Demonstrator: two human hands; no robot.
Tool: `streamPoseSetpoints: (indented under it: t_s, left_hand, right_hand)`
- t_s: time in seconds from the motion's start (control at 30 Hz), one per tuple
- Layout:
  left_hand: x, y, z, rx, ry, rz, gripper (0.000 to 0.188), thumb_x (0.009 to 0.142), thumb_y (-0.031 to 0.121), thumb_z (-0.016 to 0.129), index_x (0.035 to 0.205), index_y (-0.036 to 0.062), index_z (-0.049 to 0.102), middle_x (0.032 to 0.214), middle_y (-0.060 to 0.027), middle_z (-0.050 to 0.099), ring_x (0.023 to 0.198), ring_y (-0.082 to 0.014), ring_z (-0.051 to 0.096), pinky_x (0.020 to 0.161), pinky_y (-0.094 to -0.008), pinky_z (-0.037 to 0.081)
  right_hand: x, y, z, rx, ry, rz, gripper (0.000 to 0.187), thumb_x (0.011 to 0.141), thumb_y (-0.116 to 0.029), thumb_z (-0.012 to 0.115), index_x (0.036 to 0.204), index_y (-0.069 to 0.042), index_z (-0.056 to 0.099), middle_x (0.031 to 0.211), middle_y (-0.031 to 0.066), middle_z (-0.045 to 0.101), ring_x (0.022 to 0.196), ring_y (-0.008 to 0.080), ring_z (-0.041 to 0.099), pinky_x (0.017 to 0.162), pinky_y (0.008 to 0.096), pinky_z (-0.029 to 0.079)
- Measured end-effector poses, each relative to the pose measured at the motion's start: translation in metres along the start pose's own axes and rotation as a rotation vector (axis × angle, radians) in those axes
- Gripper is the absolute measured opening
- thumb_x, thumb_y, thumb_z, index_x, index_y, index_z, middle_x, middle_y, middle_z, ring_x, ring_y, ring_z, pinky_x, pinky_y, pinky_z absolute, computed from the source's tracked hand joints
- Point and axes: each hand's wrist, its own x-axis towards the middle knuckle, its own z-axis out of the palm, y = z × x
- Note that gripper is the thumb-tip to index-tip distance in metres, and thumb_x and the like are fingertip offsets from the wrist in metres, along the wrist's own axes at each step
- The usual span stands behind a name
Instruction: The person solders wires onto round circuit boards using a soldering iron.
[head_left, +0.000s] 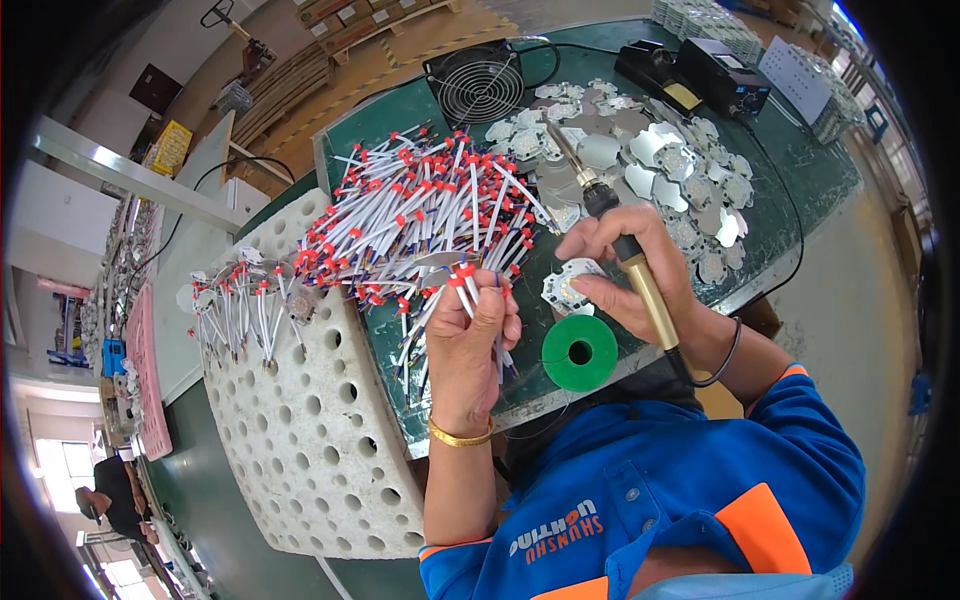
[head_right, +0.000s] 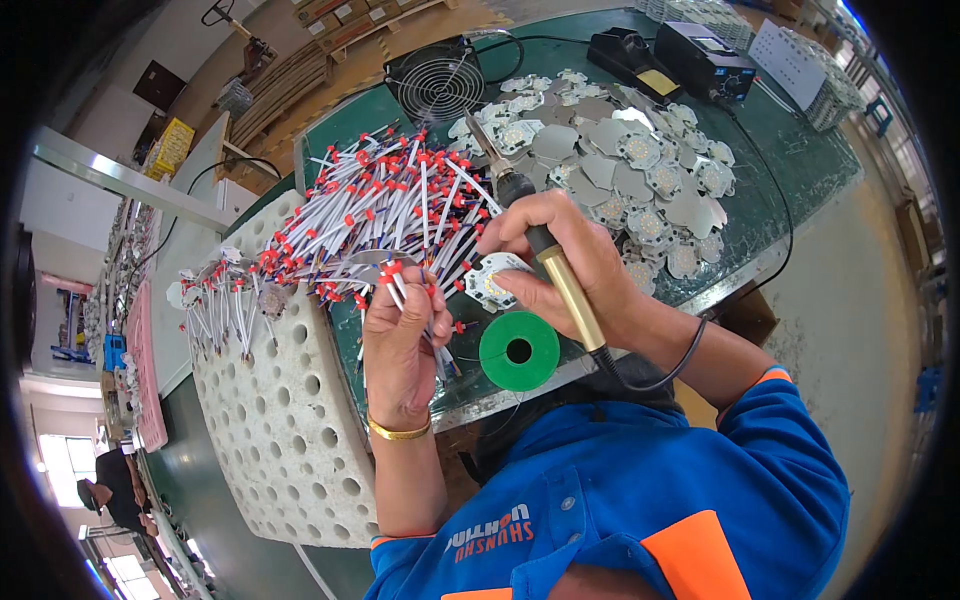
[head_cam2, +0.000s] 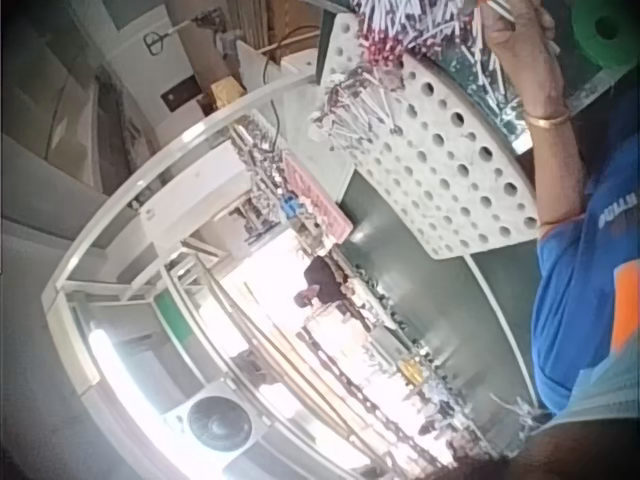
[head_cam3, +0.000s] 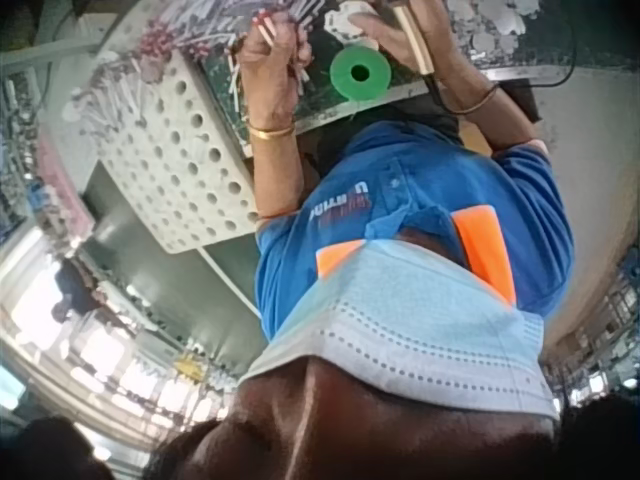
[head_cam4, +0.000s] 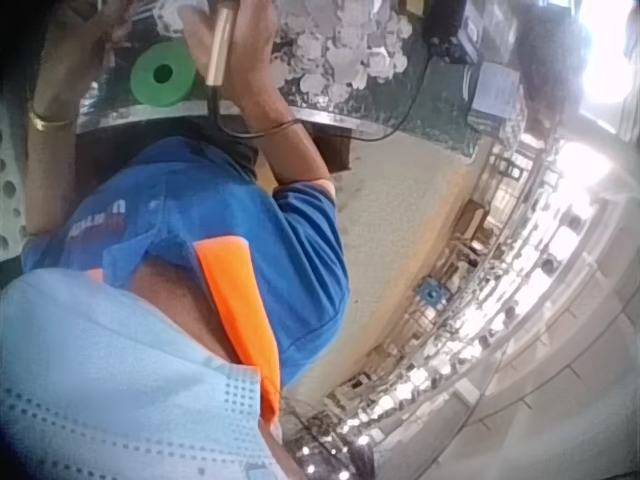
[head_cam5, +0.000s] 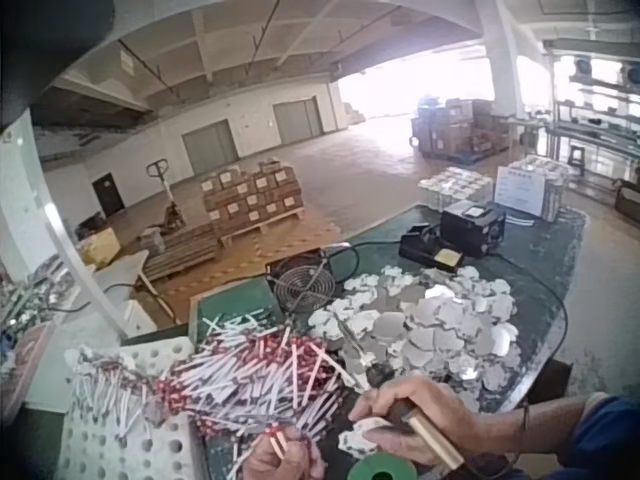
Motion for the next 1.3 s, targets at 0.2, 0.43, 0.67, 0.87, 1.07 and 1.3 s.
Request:
streamPoseSetpoints:
  t_s: [0.2,0.43,0.67,0.87,1.07,1.3]
  left_hand:
    - [-0.003,-0.004,0.003,0.059,-0.097,-0.07,0.016,0.086,0.013,0.059,0.098,0.0032,0.058,0.078,-0.0045,0.061,0.06,-0.0075,0.053,0.053,-0.018,0.04]
    - [-0.001,-0.01,0.001,0.072,-0.093,-0.108,0.017,0.084,0.013,0.061,0.098,0.0049,0.059,0.081,-0.0066,0.061,0.061,-0.0101,0.053,0.054,-0.0198,0.038]
    - [0.0,-0.01,-0.002,0.095,-0.114,-0.156,0.019,0.083,0.014,0.063,0.098,0.0045,0.061,0.079,-0.006,0.062,0.059,-0.0093,0.053,0.051,-0.0198,0.037]
    - [0.0,-0.011,0.0,0.115,-0.078,-0.161,0.019,0.082,0.015,0.064,0.098,0.0045,0.061,0.08,-0.0066,0.063,0.058,-0.0081,0.052,0.049,-0.0179,0.037]
    - [0.0,-0.011,0.0,0.142,-0.081,-0.173,0.019,0.082,0.015,0.064,0.097,0.0037,0.061,0.077,-0.005,0.062,0.057,-0.0069,0.052,0.049,-0.0175,0.037]
    - [-0.002,-0.016,0.002,0.168,-0.036,-0.154,0.017,0.082,0.014,0.063,0.095,0.0023,0.06,0.073,-0.0038,0.061,0.057,-0.0062,0.051,0.049,-0.0177,0.037]
  right_hand:
    - [0.003,0.0,-0.006,-0.035,-0.062,0.097,0.033,0.07,0.0,0.066,0.095,-0.006,0.045,0.082,0.006,0.053,0.07,0.0143,0.054,0.064,0.028,0.044]
    - [0.003,0.012,0.0,0.111,-0.044,0.106,0.033,0.069,0.002,0.063,0.096,-0.005,0.045,0.082,0.0079,0.055,0.072,0.0198,0.057,0.067,0.0299,0.045]
    - [0.009,0.009,0.001,-0.062,-0.012,-0.044,0.032,0.072,-0.004,0.067,0.098,-0.006,0.047,0.087,0.0103,0.059,0.079,0.0238,0.06,0.07,0.0324,0.046]
    - [0.006,0.013,0.005,-0.059,0.034,-0.046,0.031,0.073,-0.006,0.068,0.096,-0.006,0.048,0.086,0.0103,0.06,0.076,0.024,0.061,0.068,0.0327,0.047]
    - [0.01,0.007,0.002,-0.103,-0.007,-0.071,0.028,0.072,-0.006,0.068,0.094,-0.006,0.05,0.084,0.0101,0.06,0.075,0.0236,0.061,0.067,0.033,0.048]
    - [0.008,0.006,0.002,-0.058,-0.145,-0.242,0.026,0.071,0.001,0.065,0.091,-0.005,0.05,0.08,0.01,0.06,0.065,0.0272,0.061,0.06,0.0342,0.049]
